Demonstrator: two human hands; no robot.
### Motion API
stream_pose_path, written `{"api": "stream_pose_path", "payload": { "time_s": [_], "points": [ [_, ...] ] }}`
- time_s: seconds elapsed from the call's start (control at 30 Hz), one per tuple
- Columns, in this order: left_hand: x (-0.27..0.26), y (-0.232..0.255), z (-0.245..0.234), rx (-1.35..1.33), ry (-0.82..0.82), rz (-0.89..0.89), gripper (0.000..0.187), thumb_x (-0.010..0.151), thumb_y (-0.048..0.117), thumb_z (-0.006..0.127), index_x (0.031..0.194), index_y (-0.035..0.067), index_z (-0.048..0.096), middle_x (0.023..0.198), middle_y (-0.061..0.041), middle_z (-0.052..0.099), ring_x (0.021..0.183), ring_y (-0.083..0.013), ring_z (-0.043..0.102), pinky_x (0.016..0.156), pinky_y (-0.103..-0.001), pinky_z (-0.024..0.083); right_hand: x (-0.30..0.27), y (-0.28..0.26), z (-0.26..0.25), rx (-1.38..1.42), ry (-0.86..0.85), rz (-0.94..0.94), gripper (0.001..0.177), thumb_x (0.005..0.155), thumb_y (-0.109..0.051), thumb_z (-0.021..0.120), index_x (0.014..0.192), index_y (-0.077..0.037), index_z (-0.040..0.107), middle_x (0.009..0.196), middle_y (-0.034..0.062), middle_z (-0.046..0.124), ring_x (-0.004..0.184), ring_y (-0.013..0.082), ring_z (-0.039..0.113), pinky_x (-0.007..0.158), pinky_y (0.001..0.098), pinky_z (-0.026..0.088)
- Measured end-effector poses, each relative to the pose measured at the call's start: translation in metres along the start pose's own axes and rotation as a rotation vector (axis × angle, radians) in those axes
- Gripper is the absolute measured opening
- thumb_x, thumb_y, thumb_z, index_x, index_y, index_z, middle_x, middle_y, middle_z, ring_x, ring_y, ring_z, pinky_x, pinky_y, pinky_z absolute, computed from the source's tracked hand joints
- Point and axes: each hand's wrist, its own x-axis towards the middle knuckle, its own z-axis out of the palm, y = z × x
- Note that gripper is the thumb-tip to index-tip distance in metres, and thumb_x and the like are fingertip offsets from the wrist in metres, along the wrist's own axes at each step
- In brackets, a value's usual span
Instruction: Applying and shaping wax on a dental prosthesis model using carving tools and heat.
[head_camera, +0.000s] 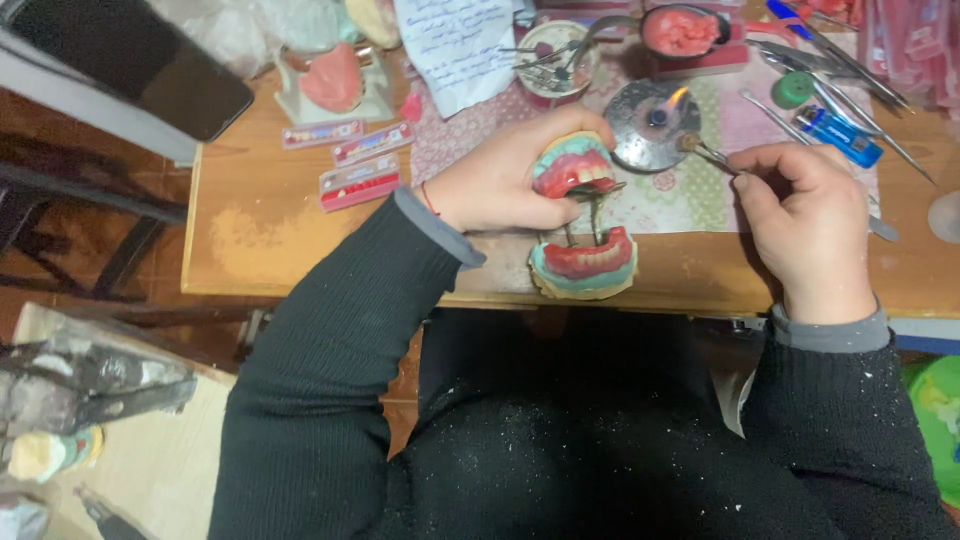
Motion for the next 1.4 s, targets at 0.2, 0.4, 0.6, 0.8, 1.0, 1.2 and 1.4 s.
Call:
{"api": "stream_pose_path", "payload": {
  "time_s": [0.2, 0.4, 0.6, 0.8, 1.0, 1.2, 1.4],
  "points": [
    [-0.003, -0.001, -0.001, 0.067, -0.024, 0.029, 0.061, 0.086, 0.015, 0.075, 0.142, 0.011, 0.051, 0.129, -0.008, 0.066, 0.115, -0.0185, 0.068, 0.101, -0.033, 0.056, -0.014, -0.011, 0.006, -0.022, 0.149, -0.283, 0.015, 0.093, 0.006, 0.076, 0.105, 0.000, 0.071, 0.109, 0.0132, 0.069, 0.105, 0.0284, 0.064, 0.095, 0.0363, 0.053],
    [-0.009, 0.006, -0.002, 0.004, -0.047, -0.003, 0.071, 0.091, 0.020, 0.078, 0.151, 0.010, 0.041, 0.137, -0.010, 0.065, 0.125, -0.0195, 0.068, 0.110, -0.034, 0.056, -0.027, -0.033, 0.022, 0.078, 0.219, -0.275, 0.013, 0.103, 0.006, 0.082, 0.103, -0.001, 0.070, 0.101, 0.0129, 0.066, 0.094, 0.0249, 0.065, 0.081, 0.0312, 0.052],
    [-0.022, 0.001, -0.010, 0.011, -0.034, 0.050, 0.090, 0.092, 0.030, 0.090, 0.157, 0.009, 0.033, 0.148, -0.013, 0.058, 0.141, -0.0220, 0.063, 0.122, -0.035, 0.052, -0.030, -0.037, 0.025, 0.143, 0.169, -0.354, 0.018, 0.102, 0.009, 0.078, 0.112, 0.002, 0.064, 0.107, 0.0144, 0.066, 0.093, 0.0227, 0.065, 0.082, 0.0295, 0.054],
    [-0.060, 0.007, -0.027, -0.123, 0.179, 0.115, 0.077, 0.109, 0.035, 0.075, 0.164, 0.012, 0.028, 0.161, -0.013, 0.051, 0.145, -0.0241, 0.052, 0.125, -0.038, 0.039, -0.035, -0.022, 0.031, 0.200, 0.143, -0.248, 0.016, 0.111, 0.007, 0.077, 0.116, 0.003, 0.062, 0.107, 0.0132, 0.059, 0.085, 0.0179, 0.058, 0.078, 0.0270, 0.049],
    [-0.060, -0.017, -0.021, -0.074, 0.293, 0.072, 0.080, 0.114, 0.030, 0.075, 0.166, 0.011, 0.017, 0.169, -0.016, 0.040, 0.153, -0.0266, 0.043, 0.132, -0.041, 0.035, -0.035, -0.025, 0.031, 0.173, 0.120, -0.307, 0.018, 0.109, 0.007, 0.073, 0.117, 0.003, 0.058, 0.107, 0.0121, 0.059, 0.090, 0.0178, 0.061, 0.083, 0.0265, 0.050],
    [-0.072, 0.013, -0.010, 0.019, 0.792, -0.142, 0.063, 0.092, 0.029, 0.076, 0.143, 0.007, 0.046, 0.129, -0.012, 0.069, 0.110, -0.0238, 0.076, 0.090, -0.039, 0.067, -0.035, -0.031, 0.030, 0.269, 0.128, -0.246, 0.019, 0.110, 0.005, 0.073, 0.123, 0.004, 0.059, 0.109, 0.0123, 0.061, 0.094, 0.0167, 0.065, 0.086, 0.0253, 0.054],
    [-0.081, 0.003, 0.017, 0.999, 0.666, -0.307, 0.011, 0.082, 0.015, 0.074, 0.090, 0.008, 0.078, 0.091, -0.012, 0.067, 0.072, -0.0327, 0.068, 0.062, -0.044, 0.054, -0.033, -0.035, 0.029, 0.271, 0.105, -0.243, 0.019, 0.111, 0.003, 0.074, 0.123, 0.004, 0.059, 0.107, 0.0125, 0.066, 0.093, 0.0167, 0.069, 0.087, 0.0251, 0.056]
  ]
}}
